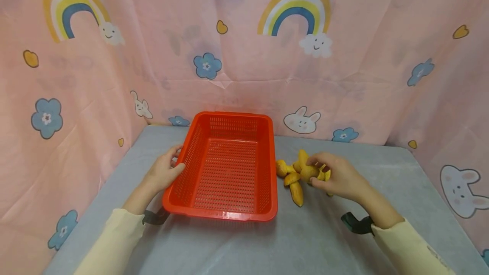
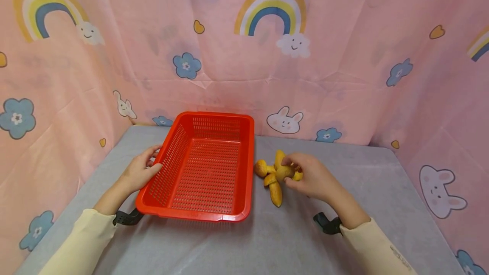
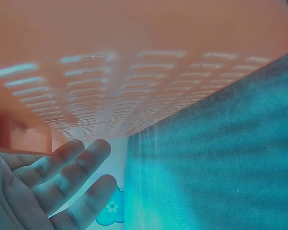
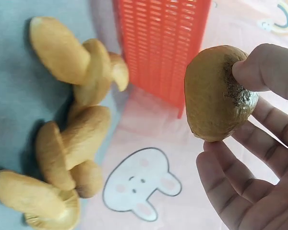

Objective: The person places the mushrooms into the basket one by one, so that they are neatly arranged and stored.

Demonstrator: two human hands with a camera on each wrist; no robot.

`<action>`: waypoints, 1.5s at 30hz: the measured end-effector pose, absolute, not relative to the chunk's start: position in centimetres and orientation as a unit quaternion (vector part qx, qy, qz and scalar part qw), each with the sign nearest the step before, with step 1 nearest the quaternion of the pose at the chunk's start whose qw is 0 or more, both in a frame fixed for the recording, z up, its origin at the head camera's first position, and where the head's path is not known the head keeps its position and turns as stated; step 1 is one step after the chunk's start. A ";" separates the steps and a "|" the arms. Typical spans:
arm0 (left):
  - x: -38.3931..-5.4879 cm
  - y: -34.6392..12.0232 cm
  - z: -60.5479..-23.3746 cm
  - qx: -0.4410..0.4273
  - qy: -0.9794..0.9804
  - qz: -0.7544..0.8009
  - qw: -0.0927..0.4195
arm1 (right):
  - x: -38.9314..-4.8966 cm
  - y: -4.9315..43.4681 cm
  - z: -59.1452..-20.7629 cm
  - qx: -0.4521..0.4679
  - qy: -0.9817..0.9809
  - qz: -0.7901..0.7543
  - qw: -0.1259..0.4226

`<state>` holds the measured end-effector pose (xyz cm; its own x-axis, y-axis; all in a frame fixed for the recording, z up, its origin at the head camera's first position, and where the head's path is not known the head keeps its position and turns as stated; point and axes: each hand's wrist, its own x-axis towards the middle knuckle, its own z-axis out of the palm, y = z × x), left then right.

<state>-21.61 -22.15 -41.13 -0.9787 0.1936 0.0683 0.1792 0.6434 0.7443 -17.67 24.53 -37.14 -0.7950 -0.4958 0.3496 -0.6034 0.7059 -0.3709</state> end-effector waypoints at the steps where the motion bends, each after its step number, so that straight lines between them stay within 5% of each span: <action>1: -21.6 -22.2 -41.1 0.102 0.906 0.410 0.009 | -17.8 24.4 -37.0 0.301 -0.916 0.240 0.111; 45: -21.6 -22.1 -41.4 0.091 0.901 0.423 0.003 | -25.4 12.8 -31.7 0.346 -0.897 0.261 0.088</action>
